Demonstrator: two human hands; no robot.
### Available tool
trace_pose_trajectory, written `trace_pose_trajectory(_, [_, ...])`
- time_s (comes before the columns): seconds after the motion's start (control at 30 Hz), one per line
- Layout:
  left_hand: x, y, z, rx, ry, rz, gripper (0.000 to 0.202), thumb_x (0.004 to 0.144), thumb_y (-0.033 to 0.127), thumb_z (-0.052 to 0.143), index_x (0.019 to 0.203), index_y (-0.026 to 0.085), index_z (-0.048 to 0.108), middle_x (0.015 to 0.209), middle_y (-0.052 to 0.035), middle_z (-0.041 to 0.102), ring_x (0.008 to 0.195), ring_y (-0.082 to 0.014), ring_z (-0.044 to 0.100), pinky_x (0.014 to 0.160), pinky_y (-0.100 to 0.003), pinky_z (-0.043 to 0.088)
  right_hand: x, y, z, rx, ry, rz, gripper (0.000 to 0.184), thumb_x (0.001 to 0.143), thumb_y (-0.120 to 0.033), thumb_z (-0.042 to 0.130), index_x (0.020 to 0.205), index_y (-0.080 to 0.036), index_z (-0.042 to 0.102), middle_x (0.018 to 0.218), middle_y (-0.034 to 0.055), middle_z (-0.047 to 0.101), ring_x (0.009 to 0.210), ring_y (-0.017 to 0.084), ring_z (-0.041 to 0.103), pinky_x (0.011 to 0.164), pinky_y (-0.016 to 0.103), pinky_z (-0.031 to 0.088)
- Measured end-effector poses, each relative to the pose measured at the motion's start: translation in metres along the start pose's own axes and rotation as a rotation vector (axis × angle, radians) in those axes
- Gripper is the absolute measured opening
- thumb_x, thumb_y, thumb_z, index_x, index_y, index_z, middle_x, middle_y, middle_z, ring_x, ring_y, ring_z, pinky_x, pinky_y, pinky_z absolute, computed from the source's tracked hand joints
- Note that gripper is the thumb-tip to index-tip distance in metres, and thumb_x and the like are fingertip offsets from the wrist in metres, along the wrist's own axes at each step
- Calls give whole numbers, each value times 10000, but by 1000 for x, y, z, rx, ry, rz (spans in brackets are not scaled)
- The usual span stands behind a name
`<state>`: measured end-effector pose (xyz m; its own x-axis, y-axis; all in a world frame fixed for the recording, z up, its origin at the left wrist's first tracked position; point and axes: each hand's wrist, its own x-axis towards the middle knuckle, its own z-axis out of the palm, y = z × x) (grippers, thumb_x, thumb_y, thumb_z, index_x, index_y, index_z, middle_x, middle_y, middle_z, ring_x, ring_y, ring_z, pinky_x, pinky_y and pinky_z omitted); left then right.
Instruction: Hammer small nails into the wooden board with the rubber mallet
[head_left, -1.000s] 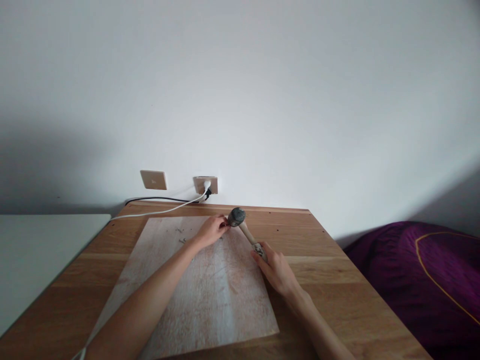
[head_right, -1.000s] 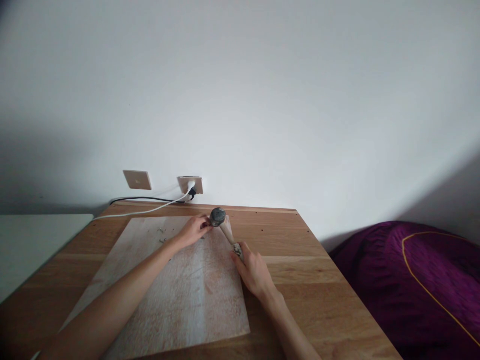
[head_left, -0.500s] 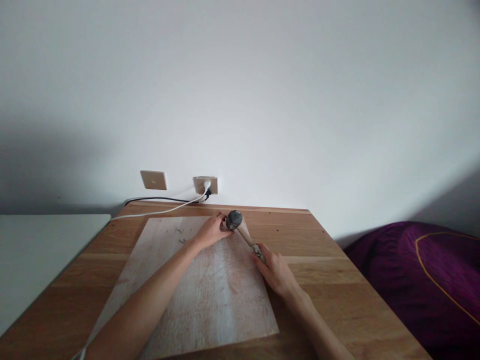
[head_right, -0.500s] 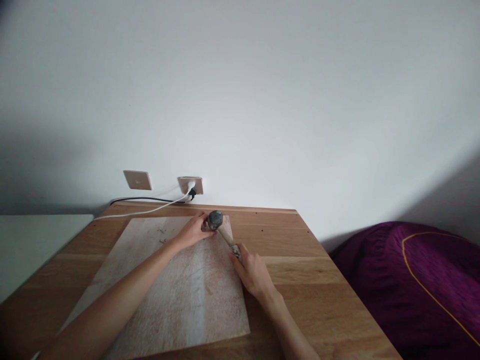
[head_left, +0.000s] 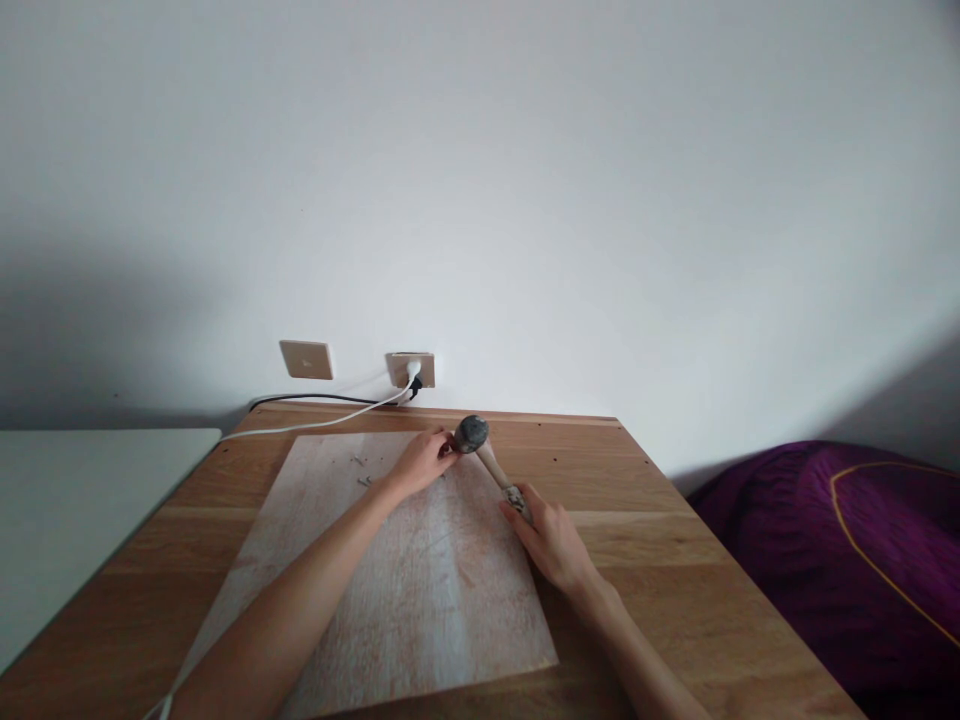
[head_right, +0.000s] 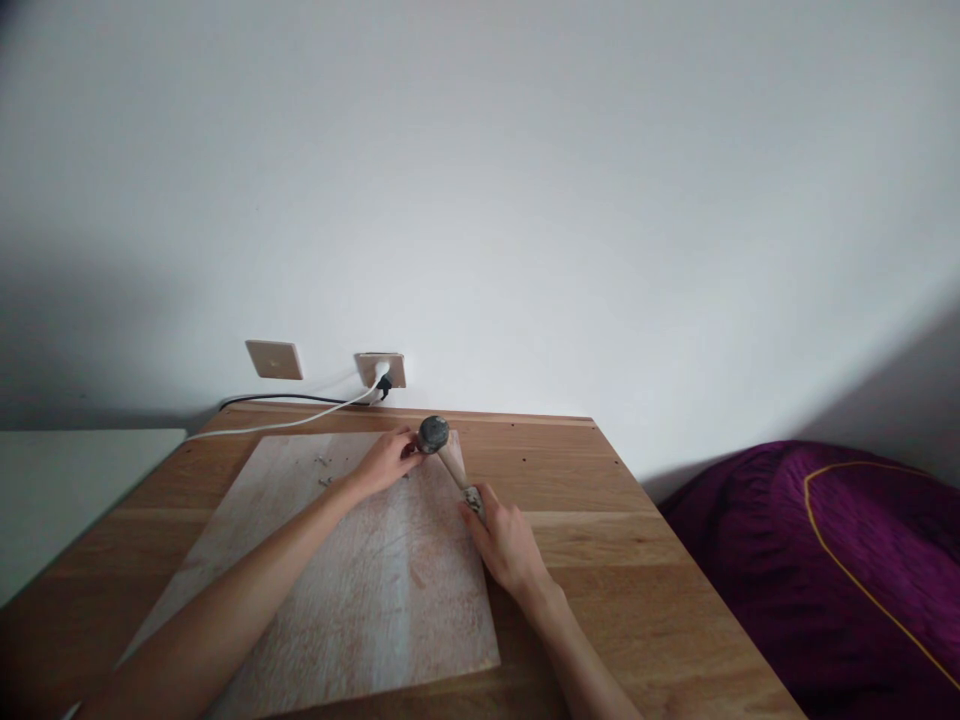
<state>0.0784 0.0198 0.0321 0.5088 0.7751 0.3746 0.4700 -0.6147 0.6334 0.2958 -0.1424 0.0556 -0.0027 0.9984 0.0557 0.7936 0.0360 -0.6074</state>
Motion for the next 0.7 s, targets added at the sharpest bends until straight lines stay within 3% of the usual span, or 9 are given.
trace_pose_trajectory(0.33, [1,-2,1,-7,-1,-11,76,862,203,694,797,163,707,845,-51,671,760,-189,630,713,-277,445,0,0,1,-24,9,8,301,1026,-459,411,1097,-243,608,875,77,770,830,279,753,702,297,442])
trace_pose_trajectory(0.7, [3,-3,0,-42,-23,2,77,855,159,669,801,161,725,846,-55,694,795,-192,641,747,-281,458,0,3,1,-17,26,-3,291,1026,-448,428,1117,-247,618,914,76,779,883,277,761,707,286,448])
